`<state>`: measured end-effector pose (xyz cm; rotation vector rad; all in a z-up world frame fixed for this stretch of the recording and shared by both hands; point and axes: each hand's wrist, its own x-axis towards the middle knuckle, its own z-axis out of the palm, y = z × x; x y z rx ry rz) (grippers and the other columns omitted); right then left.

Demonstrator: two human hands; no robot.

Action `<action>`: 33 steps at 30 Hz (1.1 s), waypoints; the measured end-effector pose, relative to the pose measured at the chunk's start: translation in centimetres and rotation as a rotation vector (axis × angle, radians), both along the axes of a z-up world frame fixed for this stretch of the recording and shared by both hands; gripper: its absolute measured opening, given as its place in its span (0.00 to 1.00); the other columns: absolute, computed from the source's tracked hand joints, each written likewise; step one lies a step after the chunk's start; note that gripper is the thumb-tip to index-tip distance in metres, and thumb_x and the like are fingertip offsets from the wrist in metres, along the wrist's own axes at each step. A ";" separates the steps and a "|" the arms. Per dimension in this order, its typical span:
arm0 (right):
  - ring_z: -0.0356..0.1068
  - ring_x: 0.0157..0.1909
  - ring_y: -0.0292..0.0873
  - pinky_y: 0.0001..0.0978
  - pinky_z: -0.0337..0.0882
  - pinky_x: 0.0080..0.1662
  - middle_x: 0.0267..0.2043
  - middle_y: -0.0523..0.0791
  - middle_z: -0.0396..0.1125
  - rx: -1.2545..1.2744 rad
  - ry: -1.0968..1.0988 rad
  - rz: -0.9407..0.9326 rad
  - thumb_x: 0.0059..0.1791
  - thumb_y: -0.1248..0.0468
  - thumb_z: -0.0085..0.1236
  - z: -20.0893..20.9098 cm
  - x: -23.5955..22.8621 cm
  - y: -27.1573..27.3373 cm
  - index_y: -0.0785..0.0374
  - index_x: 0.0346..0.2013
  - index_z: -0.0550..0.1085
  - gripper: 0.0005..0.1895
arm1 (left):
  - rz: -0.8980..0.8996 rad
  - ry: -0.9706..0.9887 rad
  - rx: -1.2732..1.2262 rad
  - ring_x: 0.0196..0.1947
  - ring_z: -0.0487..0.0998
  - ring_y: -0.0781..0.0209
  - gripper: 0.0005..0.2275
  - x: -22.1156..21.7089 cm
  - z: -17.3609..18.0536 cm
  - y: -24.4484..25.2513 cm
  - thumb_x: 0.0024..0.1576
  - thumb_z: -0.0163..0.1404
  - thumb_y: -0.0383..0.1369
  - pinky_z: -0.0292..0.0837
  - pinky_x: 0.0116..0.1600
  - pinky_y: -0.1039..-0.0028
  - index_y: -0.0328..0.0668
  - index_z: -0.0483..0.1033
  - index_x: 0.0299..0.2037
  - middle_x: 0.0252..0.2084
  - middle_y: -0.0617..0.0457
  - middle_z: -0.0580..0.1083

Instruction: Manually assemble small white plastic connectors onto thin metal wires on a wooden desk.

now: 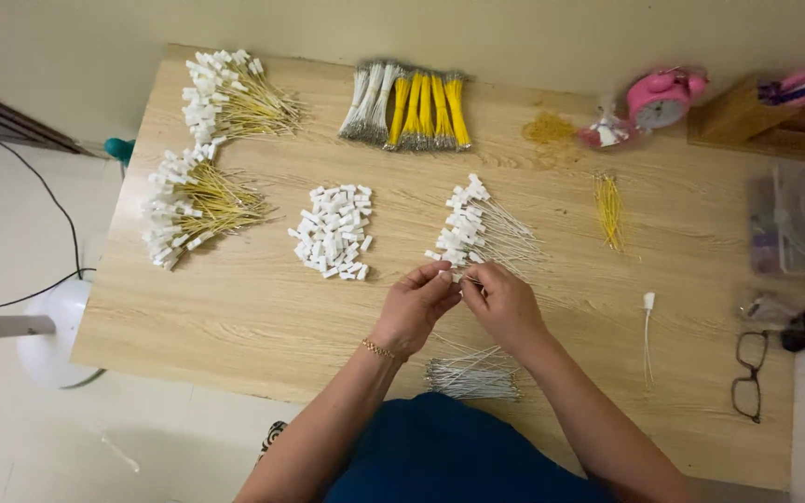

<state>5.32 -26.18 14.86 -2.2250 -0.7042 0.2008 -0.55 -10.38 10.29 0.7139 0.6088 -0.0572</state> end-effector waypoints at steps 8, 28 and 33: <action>0.74 0.45 0.60 0.51 0.73 0.47 0.36 0.54 0.72 -0.097 0.053 -0.034 0.53 0.65 0.53 -9.9 2.3 -1.2 0.60 0.43 0.78 0.07 | -0.473 0.222 1.810 0.46 0.81 0.53 0.17 4.4 -7.4 7.7 0.57 0.58 0.44 0.76 0.49 0.60 0.61 0.78 0.56 0.47 0.55 0.77; 0.78 0.38 0.41 0.37 0.76 0.44 0.32 0.46 0.78 0.256 0.184 -0.217 0.54 0.63 0.58 5.3 0.9 -0.2 0.54 0.44 0.80 0.06 | -0.231 -0.123 0.710 0.30 0.73 0.69 0.13 3.0 4.2 5.4 0.65 0.50 0.37 0.73 0.37 0.81 0.37 0.78 0.53 0.35 0.53 0.73; 0.73 0.33 0.45 0.36 0.73 0.38 0.29 0.49 0.71 0.306 0.067 -0.165 0.51 0.64 0.63 9.5 -0.2 0.2 0.61 0.38 0.80 0.05 | -0.164 -0.172 0.117 0.34 0.84 0.60 0.14 1.7 6.2 3.3 0.63 0.54 0.37 0.81 0.39 0.74 0.34 0.78 0.52 0.41 0.41 0.81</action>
